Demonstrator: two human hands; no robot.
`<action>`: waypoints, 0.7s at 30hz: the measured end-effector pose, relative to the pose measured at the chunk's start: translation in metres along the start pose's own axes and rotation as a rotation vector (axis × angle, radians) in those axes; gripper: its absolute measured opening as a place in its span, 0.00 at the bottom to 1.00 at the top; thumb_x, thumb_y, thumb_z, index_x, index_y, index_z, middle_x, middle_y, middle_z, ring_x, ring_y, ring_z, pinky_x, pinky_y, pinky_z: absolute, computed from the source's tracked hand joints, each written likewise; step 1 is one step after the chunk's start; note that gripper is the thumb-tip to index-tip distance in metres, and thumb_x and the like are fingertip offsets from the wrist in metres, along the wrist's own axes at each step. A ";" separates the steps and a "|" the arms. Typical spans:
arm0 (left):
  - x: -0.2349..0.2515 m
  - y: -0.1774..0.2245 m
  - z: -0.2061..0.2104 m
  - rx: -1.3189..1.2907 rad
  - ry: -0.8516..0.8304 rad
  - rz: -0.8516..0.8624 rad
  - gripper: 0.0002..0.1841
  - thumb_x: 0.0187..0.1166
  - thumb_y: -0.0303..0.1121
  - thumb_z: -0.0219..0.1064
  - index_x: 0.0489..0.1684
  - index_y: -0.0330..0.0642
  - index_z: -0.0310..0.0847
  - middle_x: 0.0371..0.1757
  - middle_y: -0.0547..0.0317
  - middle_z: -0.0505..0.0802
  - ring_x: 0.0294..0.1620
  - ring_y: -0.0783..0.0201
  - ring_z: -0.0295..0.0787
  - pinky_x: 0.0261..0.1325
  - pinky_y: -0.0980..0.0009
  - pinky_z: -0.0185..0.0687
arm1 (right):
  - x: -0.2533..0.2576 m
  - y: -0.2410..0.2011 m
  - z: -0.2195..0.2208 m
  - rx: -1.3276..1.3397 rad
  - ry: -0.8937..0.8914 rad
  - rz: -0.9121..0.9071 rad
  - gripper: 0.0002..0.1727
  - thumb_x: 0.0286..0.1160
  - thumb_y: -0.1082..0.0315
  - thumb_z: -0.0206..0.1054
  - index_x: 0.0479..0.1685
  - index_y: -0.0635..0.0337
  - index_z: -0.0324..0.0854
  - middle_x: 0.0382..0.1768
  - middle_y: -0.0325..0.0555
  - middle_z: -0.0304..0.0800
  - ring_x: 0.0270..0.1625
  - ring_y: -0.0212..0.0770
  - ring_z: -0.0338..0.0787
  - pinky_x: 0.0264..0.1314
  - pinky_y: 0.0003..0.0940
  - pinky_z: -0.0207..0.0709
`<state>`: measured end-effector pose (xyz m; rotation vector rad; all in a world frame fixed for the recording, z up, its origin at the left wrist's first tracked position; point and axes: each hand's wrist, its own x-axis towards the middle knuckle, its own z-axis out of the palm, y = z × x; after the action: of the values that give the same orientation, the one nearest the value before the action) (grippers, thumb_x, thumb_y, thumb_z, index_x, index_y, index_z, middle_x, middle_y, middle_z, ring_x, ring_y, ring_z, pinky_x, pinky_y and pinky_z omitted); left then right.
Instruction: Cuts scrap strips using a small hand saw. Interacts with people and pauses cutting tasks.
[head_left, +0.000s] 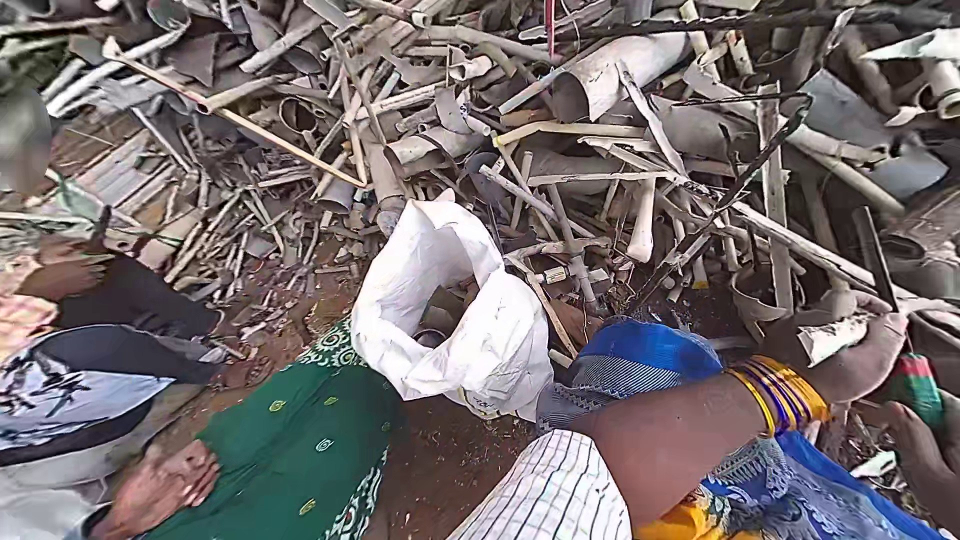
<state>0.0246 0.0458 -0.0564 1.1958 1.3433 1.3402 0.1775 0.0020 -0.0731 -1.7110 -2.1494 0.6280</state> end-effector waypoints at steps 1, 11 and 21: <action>-0.001 0.006 -0.002 0.034 0.018 -0.028 0.10 0.81 0.22 0.65 0.53 0.24 0.85 0.47 0.36 0.92 0.50 0.53 0.89 0.59 0.60 0.82 | -0.001 0.006 0.011 0.016 0.061 0.024 0.32 0.86 0.58 0.49 0.72 0.84 0.68 0.51 0.87 0.83 0.53 0.84 0.85 0.55 0.79 0.71; 0.007 -0.017 -0.013 0.084 -0.164 0.344 0.13 0.80 0.21 0.58 0.58 0.25 0.76 0.50 0.63 0.87 0.44 0.81 0.84 0.51 0.82 0.83 | 0.010 0.024 -0.006 0.127 -0.431 0.265 0.24 0.95 0.55 0.49 0.72 0.67 0.72 0.47 0.65 0.87 0.52 0.63 0.89 0.55 0.63 0.78; 0.005 -0.022 -0.014 0.165 -0.315 0.337 0.15 0.84 0.24 0.56 0.61 0.25 0.80 0.59 0.56 0.91 0.57 0.76 0.89 0.65 0.75 0.86 | 0.026 0.044 -0.018 1.378 0.180 1.127 0.16 0.95 0.53 0.46 0.58 0.54 0.71 0.28 0.41 0.77 0.19 0.32 0.77 0.19 0.25 0.74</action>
<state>0.0087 0.0492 -0.0779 1.7271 1.0725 1.2168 0.2172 0.0380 -0.0815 -1.6742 -0.0810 1.5646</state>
